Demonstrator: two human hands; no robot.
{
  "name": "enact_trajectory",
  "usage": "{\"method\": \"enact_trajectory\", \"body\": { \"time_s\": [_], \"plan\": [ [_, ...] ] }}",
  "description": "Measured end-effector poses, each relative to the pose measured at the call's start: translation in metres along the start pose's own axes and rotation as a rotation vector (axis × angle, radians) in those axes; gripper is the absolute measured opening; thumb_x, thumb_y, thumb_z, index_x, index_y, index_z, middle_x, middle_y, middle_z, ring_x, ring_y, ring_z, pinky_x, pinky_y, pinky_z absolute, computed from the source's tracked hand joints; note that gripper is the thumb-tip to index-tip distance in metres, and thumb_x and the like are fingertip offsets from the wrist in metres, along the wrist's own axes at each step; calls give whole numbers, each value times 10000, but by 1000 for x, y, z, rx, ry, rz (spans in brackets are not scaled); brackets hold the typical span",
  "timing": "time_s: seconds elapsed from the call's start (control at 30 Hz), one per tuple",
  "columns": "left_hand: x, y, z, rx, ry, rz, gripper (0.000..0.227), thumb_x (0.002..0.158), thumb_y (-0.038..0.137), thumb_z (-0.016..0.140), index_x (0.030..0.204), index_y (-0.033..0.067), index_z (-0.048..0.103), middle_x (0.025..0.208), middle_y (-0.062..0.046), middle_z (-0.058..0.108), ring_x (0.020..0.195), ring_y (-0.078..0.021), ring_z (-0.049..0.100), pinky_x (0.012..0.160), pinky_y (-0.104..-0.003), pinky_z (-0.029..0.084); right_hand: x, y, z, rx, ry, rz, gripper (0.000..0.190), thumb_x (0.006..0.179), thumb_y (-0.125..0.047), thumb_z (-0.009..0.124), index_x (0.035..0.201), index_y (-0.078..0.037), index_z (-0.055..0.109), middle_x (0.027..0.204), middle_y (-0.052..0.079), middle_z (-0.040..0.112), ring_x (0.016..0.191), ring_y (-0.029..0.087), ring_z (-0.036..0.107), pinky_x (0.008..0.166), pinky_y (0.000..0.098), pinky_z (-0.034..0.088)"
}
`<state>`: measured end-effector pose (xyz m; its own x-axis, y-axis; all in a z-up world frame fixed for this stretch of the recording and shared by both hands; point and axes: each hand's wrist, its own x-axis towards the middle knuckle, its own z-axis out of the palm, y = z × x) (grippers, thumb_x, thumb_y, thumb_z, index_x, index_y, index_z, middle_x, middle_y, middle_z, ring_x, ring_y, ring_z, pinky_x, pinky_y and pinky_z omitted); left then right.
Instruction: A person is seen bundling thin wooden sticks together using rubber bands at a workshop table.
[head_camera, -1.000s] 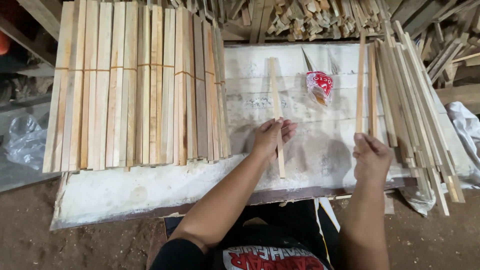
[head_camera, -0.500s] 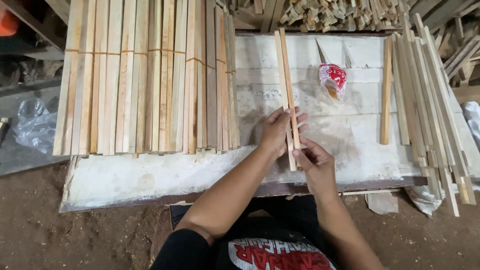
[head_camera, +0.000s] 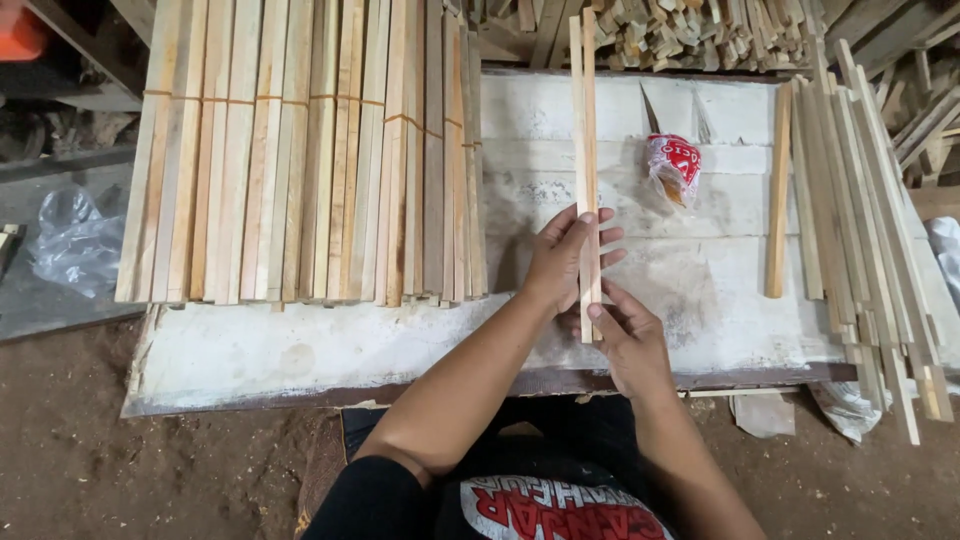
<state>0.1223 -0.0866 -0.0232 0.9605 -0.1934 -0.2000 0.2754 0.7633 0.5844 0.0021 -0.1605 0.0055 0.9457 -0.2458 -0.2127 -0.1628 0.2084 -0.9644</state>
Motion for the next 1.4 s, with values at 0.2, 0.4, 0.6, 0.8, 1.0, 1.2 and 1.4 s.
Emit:
{"method": "enact_trajectory", "body": {
  "time_s": [0.2, 0.4, 0.6, 0.8, 1.0, 1.2, 1.4],
  "plan": [
    [3, 11, -5, 52, -11, 21, 317, 1020, 273, 670, 1282, 107, 609, 1193, -118, 723, 940, -246, 752, 779, -427, 672, 0, -4, -3, 27, -100, 145, 359, 925, -42, 701, 1234, 131, 645, 975, 318, 739, 791, 371, 763, 656, 465, 662],
    [4, 41, -4, 62, 45, 75, 252, 1062, 342, 597, 1264, 191, 590, 919, -21, 682, 581, -93, 579, 441, -194, 489, -14, 6, -20, -24, -201, 297, 336, 905, 2, 680, 1196, 172, 664, 958, 360, 749, 775, 404, 761, 646, 510, 661],
    [-12, 44, 11, 57, 16, 72, 304, 1065, 358, 578, 1305, 172, 568, 814, -8, 582, 518, -83, 489, 397, -192, 411, -18, 3, -29, -67, -220, 334, 334, 899, 39, 665, 1188, 208, 660, 986, 384, 749, 810, 432, 759, 686, 561, 650],
    [-14, 46, 11, 54, -1, 58, 277, 1067, 386, 570, 1265, 193, 564, 784, 17, 516, 517, -74, 464, 403, -202, 406, -15, 8, -37, -74, -244, 339, 349, 897, 38, 664, 1196, 219, 654, 973, 410, 744, 820, 474, 755, 698, 592, 647],
    [-5, 38, 1, 68, 53, 28, 255, 1087, 430, 501, 1096, 184, 566, 698, 50, 401, 461, -66, 351, 353, -199, 310, -16, 6, -35, -135, -291, 292, 324, 895, 55, 658, 1186, 197, 676, 931, 402, 757, 795, 454, 774, 705, 604, 655],
    [-4, 35, 3, 96, 73, 49, 248, 1101, 377, 443, 1038, 148, 516, 698, 31, 391, 452, -79, 356, 343, -212, 303, -13, 15, -40, -237, -312, 237, 391, 880, 30, 701, 1247, 161, 663, 911, 352, 772, 765, 380, 787, 695, 532, 685],
    [-11, 44, 5, 68, 21, 40, 342, 1035, 445, 536, 1051, 104, 551, 702, 1, 508, 476, -91, 387, 424, -257, 306, -23, -3, -30, -385, -328, 93, 331, 929, -185, 646, 1134, 34, 786, 923, 219, 857, 843, 263, 838, 728, 332, 660]
  ]
}}
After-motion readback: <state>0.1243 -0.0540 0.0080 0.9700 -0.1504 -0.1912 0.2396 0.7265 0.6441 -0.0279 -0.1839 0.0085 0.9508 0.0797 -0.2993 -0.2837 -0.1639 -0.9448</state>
